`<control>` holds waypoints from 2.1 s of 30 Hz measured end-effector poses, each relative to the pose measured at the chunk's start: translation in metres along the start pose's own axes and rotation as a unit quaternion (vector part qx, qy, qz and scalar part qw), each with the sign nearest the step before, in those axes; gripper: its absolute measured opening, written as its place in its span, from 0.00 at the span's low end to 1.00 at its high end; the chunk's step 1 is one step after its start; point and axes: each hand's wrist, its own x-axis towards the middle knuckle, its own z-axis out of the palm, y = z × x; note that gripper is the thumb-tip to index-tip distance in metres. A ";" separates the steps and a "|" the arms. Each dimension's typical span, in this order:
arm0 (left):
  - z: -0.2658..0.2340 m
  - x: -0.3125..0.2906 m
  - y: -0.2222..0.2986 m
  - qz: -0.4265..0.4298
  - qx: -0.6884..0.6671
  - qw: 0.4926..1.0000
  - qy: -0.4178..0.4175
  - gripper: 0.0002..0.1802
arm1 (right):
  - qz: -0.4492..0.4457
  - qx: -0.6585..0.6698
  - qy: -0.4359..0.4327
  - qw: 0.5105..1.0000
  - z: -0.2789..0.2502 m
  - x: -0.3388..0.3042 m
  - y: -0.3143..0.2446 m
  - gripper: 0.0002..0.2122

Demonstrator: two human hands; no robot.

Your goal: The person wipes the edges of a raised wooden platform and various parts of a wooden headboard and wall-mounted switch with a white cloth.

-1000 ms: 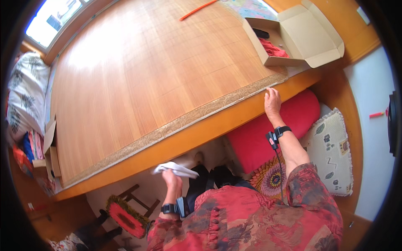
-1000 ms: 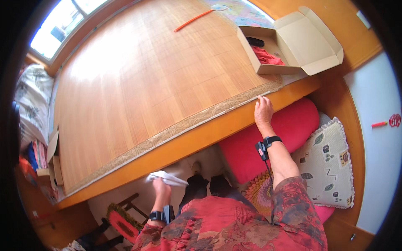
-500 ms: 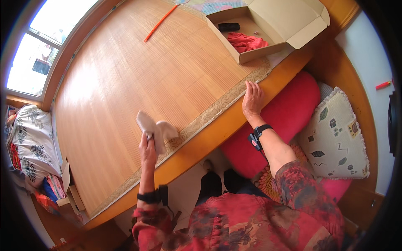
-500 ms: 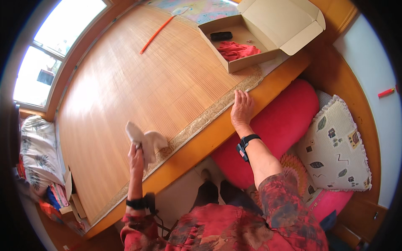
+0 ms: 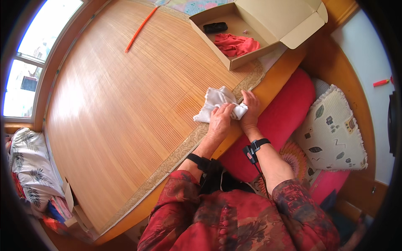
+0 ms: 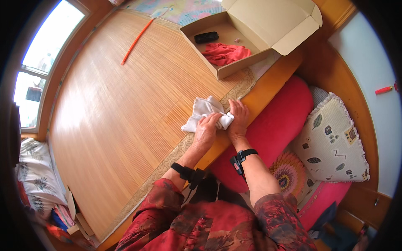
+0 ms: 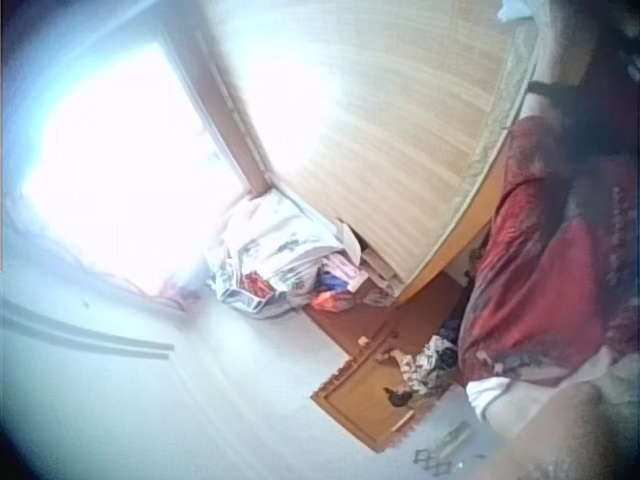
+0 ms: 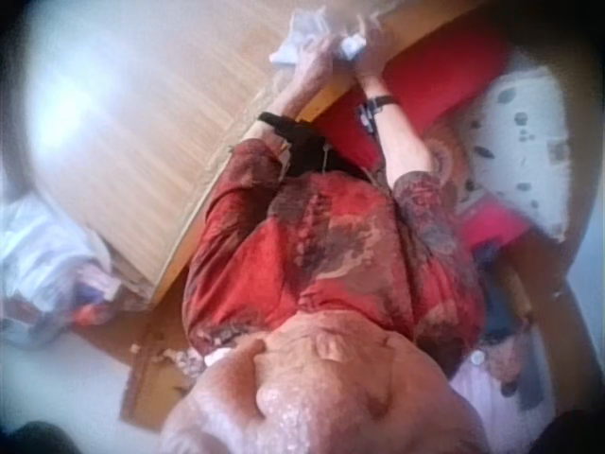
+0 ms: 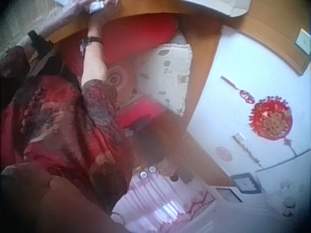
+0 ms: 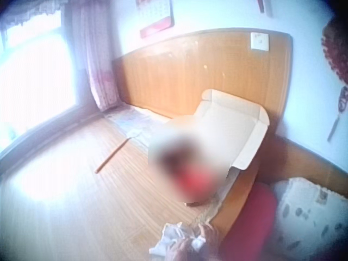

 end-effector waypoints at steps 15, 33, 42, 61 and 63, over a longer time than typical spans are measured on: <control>-0.105 -0.089 0.022 -0.403 -0.762 0.502 0.071 0.16 | -0.041 0.076 0.050 0.995 -0.012 0.008 0.005 0.13; -0.082 -0.075 0.117 -0.226 -0.695 0.608 -0.310 0.28 | 0.378 0.503 -0.085 0.772 -0.193 -0.123 -0.085 0.15; -0.055 -0.074 0.105 -0.187 -0.469 0.735 -0.453 0.16 | 0.438 0.446 -0.102 0.774 -0.244 -0.160 -0.082 0.13; -0.031 -0.130 0.180 -0.276 -0.606 0.607 -0.432 0.19 | 0.379 0.432 -0.101 0.812 -0.304 -0.249 -0.028 0.17; -0.023 -0.133 0.190 -0.245 -0.610 0.621 -0.428 0.25 | 0.375 0.415 -0.099 0.823 -0.308 -0.254 -0.023 0.17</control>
